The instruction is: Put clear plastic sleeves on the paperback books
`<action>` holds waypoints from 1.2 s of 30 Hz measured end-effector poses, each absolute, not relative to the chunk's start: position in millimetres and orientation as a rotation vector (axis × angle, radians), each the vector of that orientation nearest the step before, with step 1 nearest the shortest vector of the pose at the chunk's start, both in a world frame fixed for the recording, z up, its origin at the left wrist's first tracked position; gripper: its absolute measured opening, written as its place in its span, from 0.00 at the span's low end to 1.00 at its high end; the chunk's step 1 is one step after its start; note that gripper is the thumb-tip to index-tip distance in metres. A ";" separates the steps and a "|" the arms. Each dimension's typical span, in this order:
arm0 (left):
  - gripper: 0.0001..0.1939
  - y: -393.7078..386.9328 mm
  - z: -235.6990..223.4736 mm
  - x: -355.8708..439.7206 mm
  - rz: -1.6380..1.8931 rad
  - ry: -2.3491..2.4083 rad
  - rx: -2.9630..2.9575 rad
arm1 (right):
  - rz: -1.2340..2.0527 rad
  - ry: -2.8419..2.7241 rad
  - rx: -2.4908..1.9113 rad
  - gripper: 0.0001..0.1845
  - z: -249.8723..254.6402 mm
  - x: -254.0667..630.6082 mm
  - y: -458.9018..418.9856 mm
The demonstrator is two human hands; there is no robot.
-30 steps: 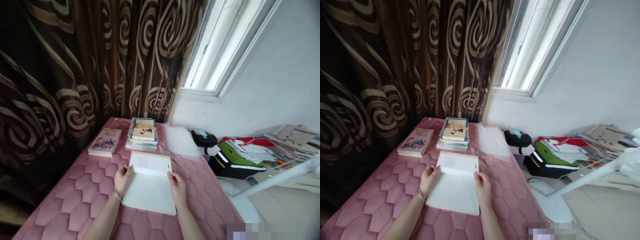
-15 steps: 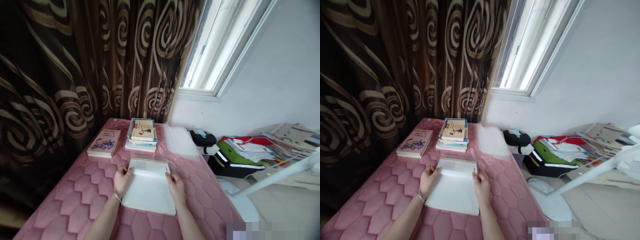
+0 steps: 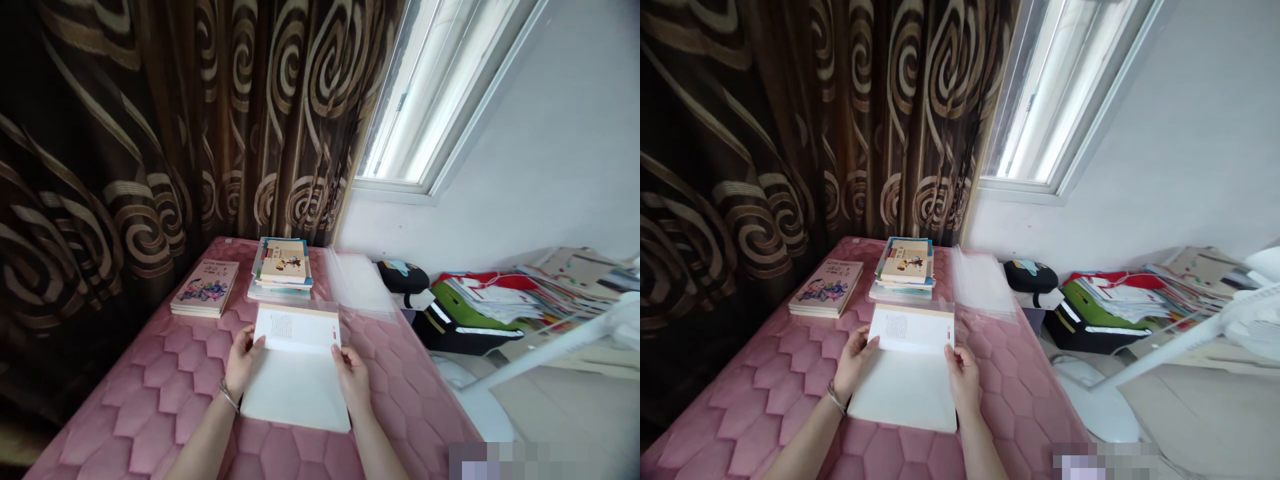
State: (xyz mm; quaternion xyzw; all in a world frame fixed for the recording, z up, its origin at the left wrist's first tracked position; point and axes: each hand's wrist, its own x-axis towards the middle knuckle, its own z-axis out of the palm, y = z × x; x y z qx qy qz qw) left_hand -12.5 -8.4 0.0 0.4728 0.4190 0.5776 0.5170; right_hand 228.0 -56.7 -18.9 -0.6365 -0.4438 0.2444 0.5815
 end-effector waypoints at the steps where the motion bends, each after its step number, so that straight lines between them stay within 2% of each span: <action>1: 0.25 -8.7 0.7 -12.5 1.385 1.008 1.121 | 0.561 -1.033 -1.494 0.23 -19.3 228.0 -56.8; 17: 0.20 -1.5 -11.2 -13.1 1.373 1.037 1.088 | 0.453 -1.034 -1.644 0.23 -14.8 227.3 -54.3; 24: 0.20 -2.0 -7.7 -9.5 1.371 1.073 1.052 | 0.554 -1.032 -1.548 0.24 -17.0 226.9 -57.4; 36: 0.19 -8.9 -0.8 -14.4 1.347 0.967 1.136 | 0.478 -1.062 -1.627 0.25 -16.8 227.6 -55.6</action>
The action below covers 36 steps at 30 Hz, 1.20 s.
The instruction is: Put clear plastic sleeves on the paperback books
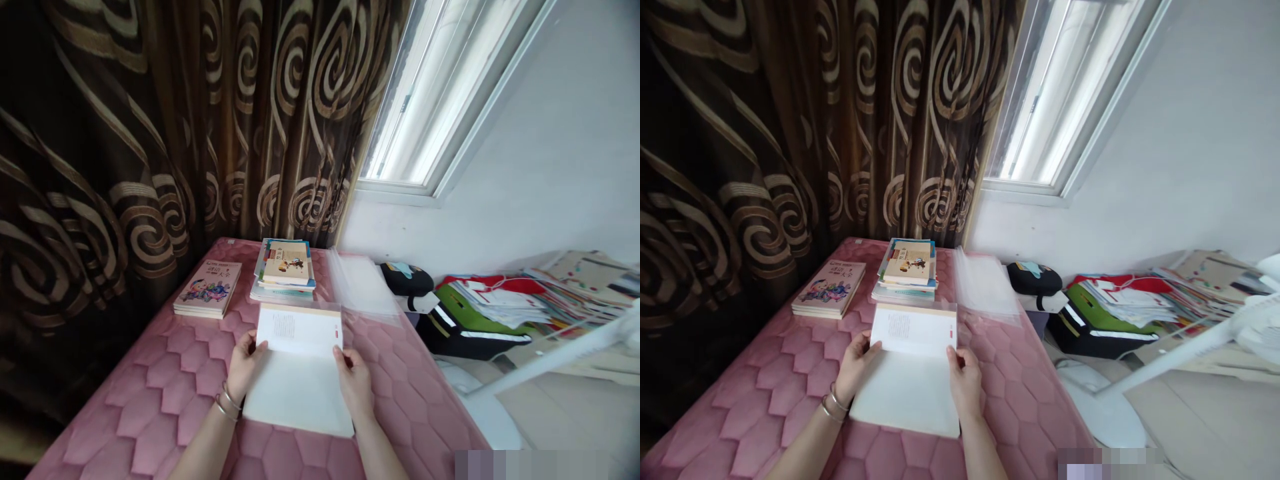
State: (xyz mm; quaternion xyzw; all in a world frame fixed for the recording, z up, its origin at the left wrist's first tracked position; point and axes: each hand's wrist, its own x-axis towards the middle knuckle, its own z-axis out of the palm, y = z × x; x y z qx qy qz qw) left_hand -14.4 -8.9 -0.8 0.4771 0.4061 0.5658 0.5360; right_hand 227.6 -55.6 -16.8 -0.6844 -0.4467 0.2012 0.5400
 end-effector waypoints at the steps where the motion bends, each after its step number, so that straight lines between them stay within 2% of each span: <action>1: 0.19 -8.4 -1.4 -14.7 1.356 0.969 1.138 | 0.475 -1.063 -1.614 0.25 -18.2 227.7 -55.4; 18: 0.17 -0.9 -11.5 -12.2 1.398 1.002 1.106 | 0.443 -1.070 -1.623 0.22 -21.3 229.3 -55.1; 27: 0.17 -1.4 -10.9 -13.3 1.401 1.006 1.135 | 0.671 -1.034 -1.436 0.21 -19.3 235.5 -57.2; 36: 0.17 -3.2 -8.4 -12.7 1.388 0.991 1.148 | 0.564 -0.981 -1.478 0.21 -26.2 234.8 -49.6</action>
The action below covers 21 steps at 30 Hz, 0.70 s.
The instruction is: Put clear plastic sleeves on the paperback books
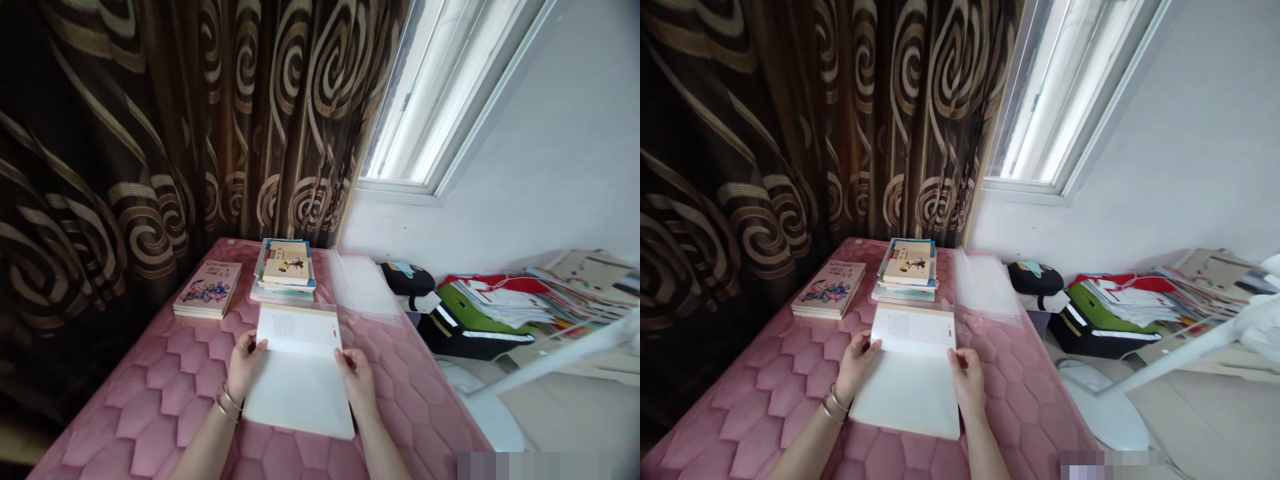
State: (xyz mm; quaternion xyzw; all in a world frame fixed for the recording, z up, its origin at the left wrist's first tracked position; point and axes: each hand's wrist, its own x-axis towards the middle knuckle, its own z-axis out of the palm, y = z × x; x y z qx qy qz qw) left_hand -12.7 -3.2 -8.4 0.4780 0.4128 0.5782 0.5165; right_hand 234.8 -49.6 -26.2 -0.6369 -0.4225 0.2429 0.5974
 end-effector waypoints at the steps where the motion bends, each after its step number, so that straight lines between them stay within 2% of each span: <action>1: 0.18 -3.4 -7.7 -12.7 1.391 0.993 1.150 | 0.559 -0.970 -1.459 0.21 -27.2 234.3 -49.1; 10: 0.18 -6.5 -4.1 -12.0 1.403 0.995 1.130 | 0.681 -1.111 -1.503 0.23 -25.9 239.4 -51.6; 15: 0.18 -6.1 -3.0 -11.0 1.398 0.980 1.106 | 0.575 -1.130 -1.546 0.26 -22.3 237.7 -52.1; 21: 0.19 -4.4 -5.2 -9.9 1.398 0.998 1.091 | 0.515 -1.103 -1.576 0.23 -17.1 233.1 -53.6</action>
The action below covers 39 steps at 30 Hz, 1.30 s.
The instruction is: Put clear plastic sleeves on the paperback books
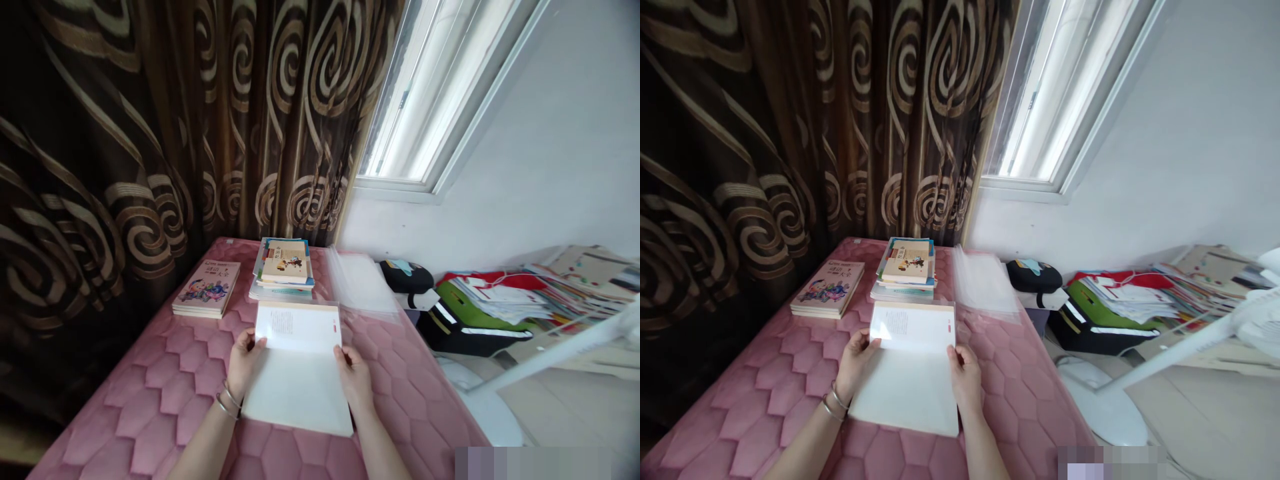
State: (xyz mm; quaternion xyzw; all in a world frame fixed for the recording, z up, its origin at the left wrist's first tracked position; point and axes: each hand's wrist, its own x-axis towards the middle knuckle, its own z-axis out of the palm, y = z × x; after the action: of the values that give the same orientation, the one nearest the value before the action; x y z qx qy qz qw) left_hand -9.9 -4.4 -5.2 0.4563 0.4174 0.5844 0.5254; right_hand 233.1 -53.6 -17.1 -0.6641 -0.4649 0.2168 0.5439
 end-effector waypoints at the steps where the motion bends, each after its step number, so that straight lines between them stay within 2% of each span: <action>1: 0.19 -4.3 -5.7 -9.6 1.393 1.002 1.088 | 0.517 -1.103 -1.569 0.23 -16.8 233.1 -53.9; 14: 0.19 -8.5 1.6 -12.3 1.348 1.012 1.168 | 0.516 -1.104 -1.583 0.25 -19.2 232.6 -53.7; 23: 0.18 -6.2 -5.3 -11.6 1.382 1.046 1.156 | 0.649 -1.082 -1.465 0.22 -26.1 236.4 -53.9; 29: 0.19 -8.3 -0.4 -10.7 1.376 1.031 1.151 | 0.594 -1.058 -1.518 0.18 -22.5 232.4 -53.5; 39: 0.18 -6.6 -2.5 -10.7 1.401 1.030 1.135 | 0.511 -1.117 -1.525 0.19 -21.8 233.8 -54.7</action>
State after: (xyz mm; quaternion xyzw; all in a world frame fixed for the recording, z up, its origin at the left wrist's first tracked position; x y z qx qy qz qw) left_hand -10.7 -6.6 -2.5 0.4711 0.4272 0.5812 0.5078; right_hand 233.8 -54.7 -21.8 -0.6465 -0.4733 0.2167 0.5577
